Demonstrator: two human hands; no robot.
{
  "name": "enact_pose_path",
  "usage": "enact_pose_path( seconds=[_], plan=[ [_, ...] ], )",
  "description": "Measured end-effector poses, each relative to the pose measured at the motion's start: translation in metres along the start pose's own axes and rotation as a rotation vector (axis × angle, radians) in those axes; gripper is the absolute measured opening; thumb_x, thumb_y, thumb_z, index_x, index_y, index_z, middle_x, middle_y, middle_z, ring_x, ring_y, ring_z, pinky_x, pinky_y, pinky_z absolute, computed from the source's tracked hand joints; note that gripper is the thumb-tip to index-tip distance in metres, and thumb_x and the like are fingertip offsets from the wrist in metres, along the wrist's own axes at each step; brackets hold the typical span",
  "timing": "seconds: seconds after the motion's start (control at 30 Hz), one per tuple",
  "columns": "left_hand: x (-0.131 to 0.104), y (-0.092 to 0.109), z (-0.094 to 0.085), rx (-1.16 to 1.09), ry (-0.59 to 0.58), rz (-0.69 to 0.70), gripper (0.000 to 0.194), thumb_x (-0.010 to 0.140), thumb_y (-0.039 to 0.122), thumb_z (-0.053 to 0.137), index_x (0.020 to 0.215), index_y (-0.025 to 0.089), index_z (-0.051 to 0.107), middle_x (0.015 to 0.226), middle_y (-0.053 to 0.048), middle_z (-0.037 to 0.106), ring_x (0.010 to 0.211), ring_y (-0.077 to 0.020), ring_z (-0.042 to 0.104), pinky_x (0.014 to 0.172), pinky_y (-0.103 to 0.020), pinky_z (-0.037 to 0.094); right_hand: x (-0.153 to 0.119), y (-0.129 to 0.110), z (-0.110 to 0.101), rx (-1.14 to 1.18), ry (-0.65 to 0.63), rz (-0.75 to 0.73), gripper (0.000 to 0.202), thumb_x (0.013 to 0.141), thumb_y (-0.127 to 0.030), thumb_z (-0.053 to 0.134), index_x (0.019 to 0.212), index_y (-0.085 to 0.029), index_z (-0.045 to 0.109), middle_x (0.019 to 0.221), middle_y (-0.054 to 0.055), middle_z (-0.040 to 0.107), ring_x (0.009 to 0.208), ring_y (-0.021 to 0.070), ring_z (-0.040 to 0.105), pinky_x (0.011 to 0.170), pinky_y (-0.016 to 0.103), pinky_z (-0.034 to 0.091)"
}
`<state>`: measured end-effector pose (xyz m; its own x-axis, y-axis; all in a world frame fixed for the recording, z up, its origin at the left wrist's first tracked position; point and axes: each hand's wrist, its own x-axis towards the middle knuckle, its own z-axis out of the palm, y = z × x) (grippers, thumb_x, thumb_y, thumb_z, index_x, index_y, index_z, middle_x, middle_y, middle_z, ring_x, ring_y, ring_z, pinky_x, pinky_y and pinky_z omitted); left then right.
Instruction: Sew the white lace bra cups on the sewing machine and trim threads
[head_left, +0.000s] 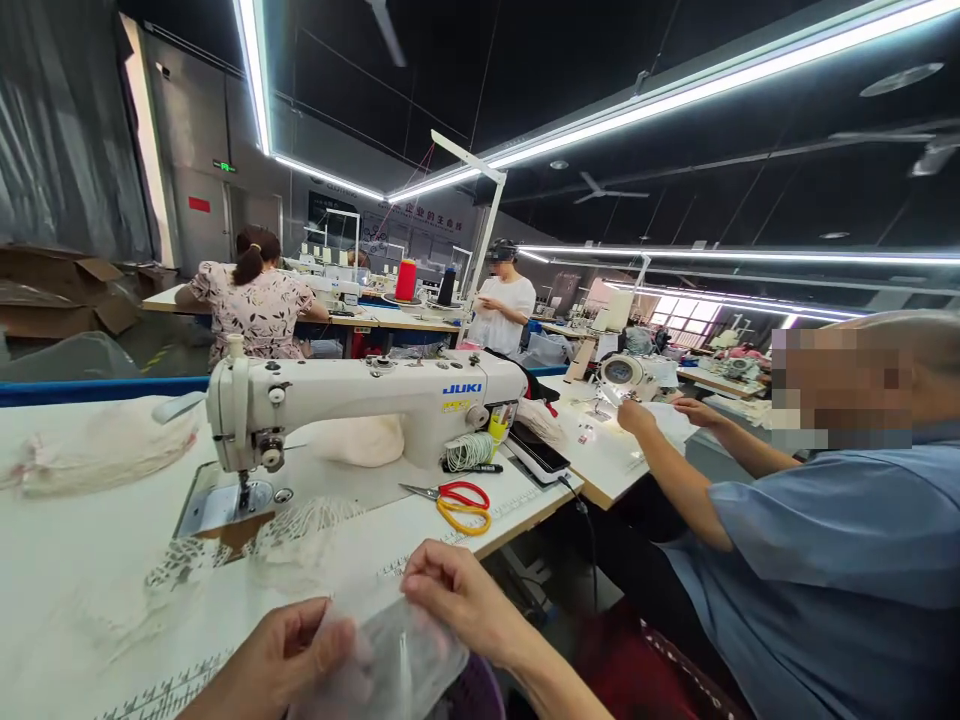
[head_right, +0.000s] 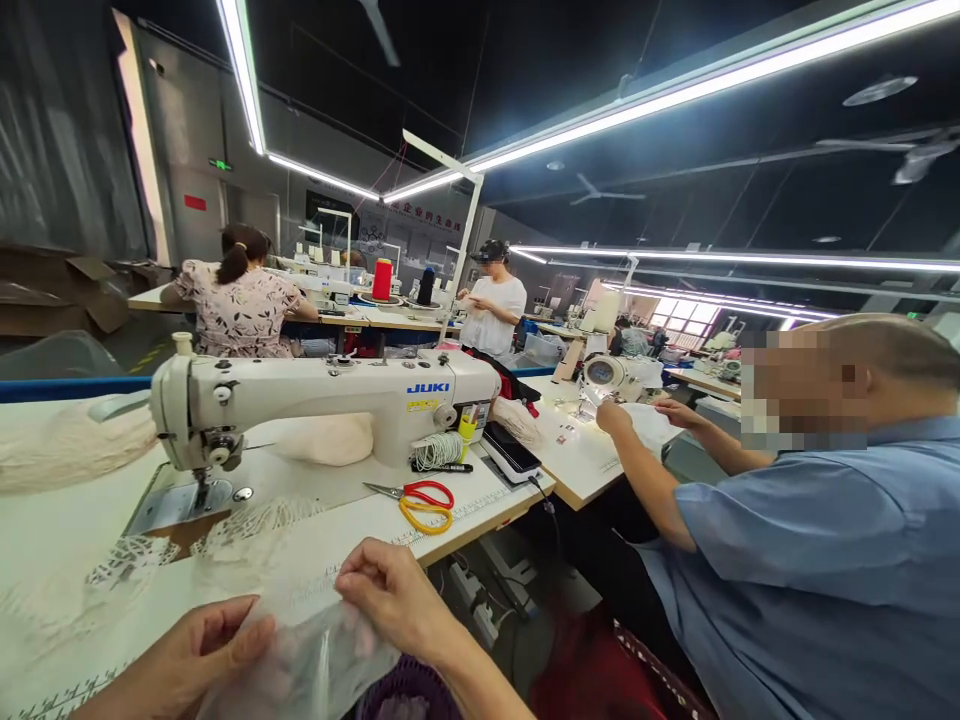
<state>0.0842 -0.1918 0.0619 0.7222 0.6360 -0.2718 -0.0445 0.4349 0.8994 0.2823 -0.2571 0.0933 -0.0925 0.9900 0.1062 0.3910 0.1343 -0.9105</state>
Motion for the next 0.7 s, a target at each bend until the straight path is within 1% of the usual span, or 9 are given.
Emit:
enact_pose_path(
  seconds=[0.07, 0.13, 0.27, 0.33, 0.4, 0.47, 0.53, 0.6, 0.7],
  plan=[
    [-0.008, -0.006, 0.003, -0.090, -0.042, -0.032, 0.059, 0.054, 0.065, 0.078, 0.083, 0.014, 0.067, 0.065, -0.003, 0.068, 0.058, -0.0177, 0.063, 0.052, -0.024, 0.047, -0.004, 0.002, 0.009, -0.020, -0.004, -0.023, 0.025, 0.091, -0.037, 0.049, 0.076, -0.018, 0.053, 0.054, -0.006, 0.043, 0.047, 0.0075, 0.036, 0.046, 0.018, 0.027],
    [-0.013, -0.007, 0.008, -0.134, -0.035, -0.073, 0.061, 0.056, 0.065, 0.077, 0.091, 0.016, 0.067, 0.068, -0.003, 0.069, 0.058, -0.0173, 0.063, 0.051, -0.023, 0.046, -0.006, 0.001, 0.018, -0.056, -0.009, -0.062, 0.022, 0.089, -0.031, 0.052, 0.073, -0.017, 0.056, 0.057, -0.005, 0.045, 0.053, 0.0086, 0.040, 0.052, 0.019, 0.030],
    [-0.016, -0.007, 0.013, -0.086, 0.055, -0.118, 0.054, 0.056, 0.059, 0.080, 0.085, 0.016, 0.065, 0.065, -0.002, 0.068, 0.054, -0.0157, 0.062, 0.050, -0.023, 0.046, -0.008, -0.003, 0.027, -0.120, 0.011, -0.110, 0.019, 0.090, -0.025, 0.052, 0.074, -0.017, 0.060, 0.059, -0.005, 0.045, 0.061, 0.0101, 0.043, 0.060, 0.020, 0.032],
    [-0.017, -0.009, 0.012, -0.083, 0.088, -0.134, 0.053, 0.053, 0.057, 0.083, 0.080, 0.015, 0.064, 0.066, -0.003, 0.069, 0.055, -0.0162, 0.063, 0.050, -0.023, 0.045, -0.010, -0.003, 0.026, -0.131, 0.014, -0.113, 0.022, 0.092, -0.028, 0.050, 0.076, -0.017, 0.061, 0.057, -0.006, 0.043, 0.057, 0.0097, 0.040, 0.056, 0.020, 0.030],
    [-0.016, -0.012, 0.009, -0.094, 0.090, -0.143, 0.053, 0.050, 0.054, 0.086, 0.075, 0.015, 0.062, 0.064, -0.003, 0.070, 0.053, -0.0156, 0.064, 0.049, -0.022, 0.044, -0.014, -0.003, 0.023, -0.127, -0.021, -0.117, 0.022, 0.090, -0.037, 0.056, 0.082, -0.018, 0.064, 0.055, -0.007, 0.040, 0.054, 0.0091, 0.038, 0.053, 0.019, 0.029],
    [-0.016, -0.016, 0.006, -0.094, 0.081, -0.118, 0.050, 0.049, 0.052, 0.087, 0.071, 0.015, 0.060, 0.061, -0.002, 0.070, 0.050, -0.0136, 0.062, 0.048, -0.020, 0.043, -0.017, -0.003, 0.020, -0.117, -0.078, -0.127, 0.031, 0.079, -0.047, 0.069, 0.094, -0.019, 0.065, 0.056, -0.008, 0.040, 0.053, 0.0087, 0.037, 0.051, 0.018, 0.028],
    [-0.015, -0.018, 0.003, -0.057, 0.077, -0.082, 0.049, 0.051, 0.051, 0.086, 0.068, 0.015, 0.059, 0.059, -0.001, 0.069, 0.047, -0.0119, 0.060, 0.047, -0.020, 0.042, -0.020, -0.003, 0.019, -0.125, -0.120, -0.134, 0.045, 0.069, -0.049, 0.076, 0.103, -0.021, 0.064, 0.060, -0.008, 0.043, 0.055, 0.0088, 0.038, 0.051, 0.018, 0.028],
    [-0.014, -0.018, 0.002, 0.014, 0.070, -0.060, 0.048, 0.052, 0.053, 0.085, 0.065, 0.016, 0.058, 0.055, -0.001, 0.068, 0.045, -0.0116, 0.058, 0.046, -0.020, 0.042, -0.021, -0.002, 0.020, -0.145, -0.114, -0.143, 0.039, 0.072, -0.046, 0.075, 0.101, -0.021, 0.066, 0.064, -0.006, 0.049, 0.058, 0.0093, 0.041, 0.055, 0.018, 0.031],
    [-0.013, -0.017, 0.002, 0.104, 0.049, -0.062, 0.048, 0.055, 0.057, 0.081, 0.063, 0.017, 0.056, 0.052, -0.001, 0.066, 0.043, -0.0132, 0.058, 0.044, -0.021, 0.042, -0.020, 0.002, 0.024, -0.125, -0.058, -0.174, 0.020, 0.083, -0.038, 0.066, 0.086, -0.019, 0.070, 0.070, -0.002, 0.059, 0.065, 0.0111, 0.050, 0.063, 0.019, 0.037]
  ],
)
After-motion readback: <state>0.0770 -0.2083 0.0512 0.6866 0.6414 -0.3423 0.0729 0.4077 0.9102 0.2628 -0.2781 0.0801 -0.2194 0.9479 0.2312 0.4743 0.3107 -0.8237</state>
